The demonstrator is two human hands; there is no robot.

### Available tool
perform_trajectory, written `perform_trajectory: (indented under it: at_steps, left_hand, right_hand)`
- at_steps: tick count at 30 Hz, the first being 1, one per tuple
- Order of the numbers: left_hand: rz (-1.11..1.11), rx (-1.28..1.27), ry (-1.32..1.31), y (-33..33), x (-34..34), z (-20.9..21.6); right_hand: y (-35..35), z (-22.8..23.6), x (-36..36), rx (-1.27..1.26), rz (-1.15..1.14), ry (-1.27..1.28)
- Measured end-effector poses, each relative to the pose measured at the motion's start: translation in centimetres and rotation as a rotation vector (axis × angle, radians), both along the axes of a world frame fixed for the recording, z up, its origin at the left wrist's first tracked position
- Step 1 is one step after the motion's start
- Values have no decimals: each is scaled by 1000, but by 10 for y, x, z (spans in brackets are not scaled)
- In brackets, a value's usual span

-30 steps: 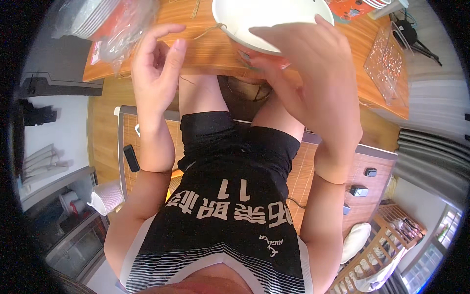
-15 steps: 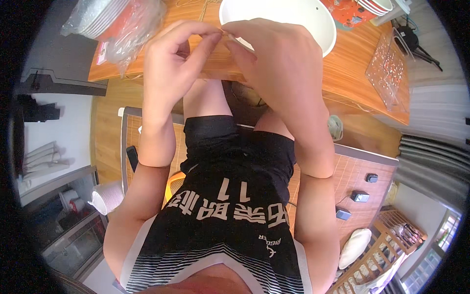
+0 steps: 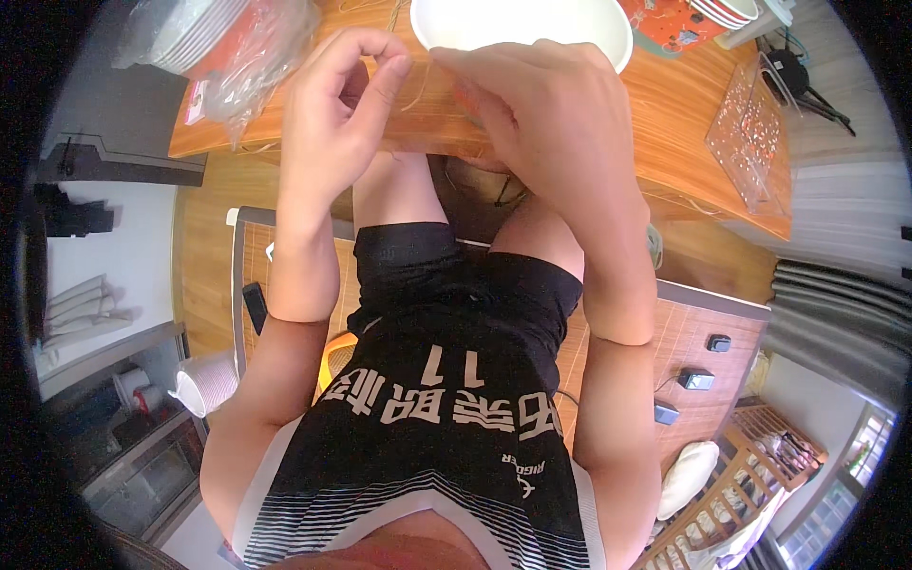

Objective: Tying handle strings to paper buckets or bowls for final packaging.

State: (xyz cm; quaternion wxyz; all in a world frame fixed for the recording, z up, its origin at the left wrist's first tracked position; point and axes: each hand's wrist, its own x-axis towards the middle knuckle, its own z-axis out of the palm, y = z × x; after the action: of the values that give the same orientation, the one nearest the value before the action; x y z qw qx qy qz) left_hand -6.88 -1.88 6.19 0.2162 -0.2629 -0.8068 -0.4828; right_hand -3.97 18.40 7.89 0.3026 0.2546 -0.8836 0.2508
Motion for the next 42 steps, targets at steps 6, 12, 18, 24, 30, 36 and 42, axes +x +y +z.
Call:
perform_trajectory:
  at_steps: [6,12,18,24,30,36,42]
  left_hand:
    - [-40,-29,-167,-19,-3,9]
    - [-421,137,-443,-59,-10,15]
    - [-793,614,-447,-55,-11,5]
    - [-1062,708,-370,-22,-32,46]
    - [-945,910,-550,-5,-56,91]
    - [-753,1033,-413,-31,-88,53]
    - [-633,1128,-560,-62,-45,-15]
  right_hand:
    - [14,-5,5,84,-101,53]
    - [67,-3,8,163,-108,40]
    - [85,-10,17,-241,-541,573]
    - [-19,-15,66,20,15,205]
    - [-21,-24,31,-12,-470,-87]
    - [33,-27,13,105,-352,80]
    - [91,-16,-1,206,-309,14]
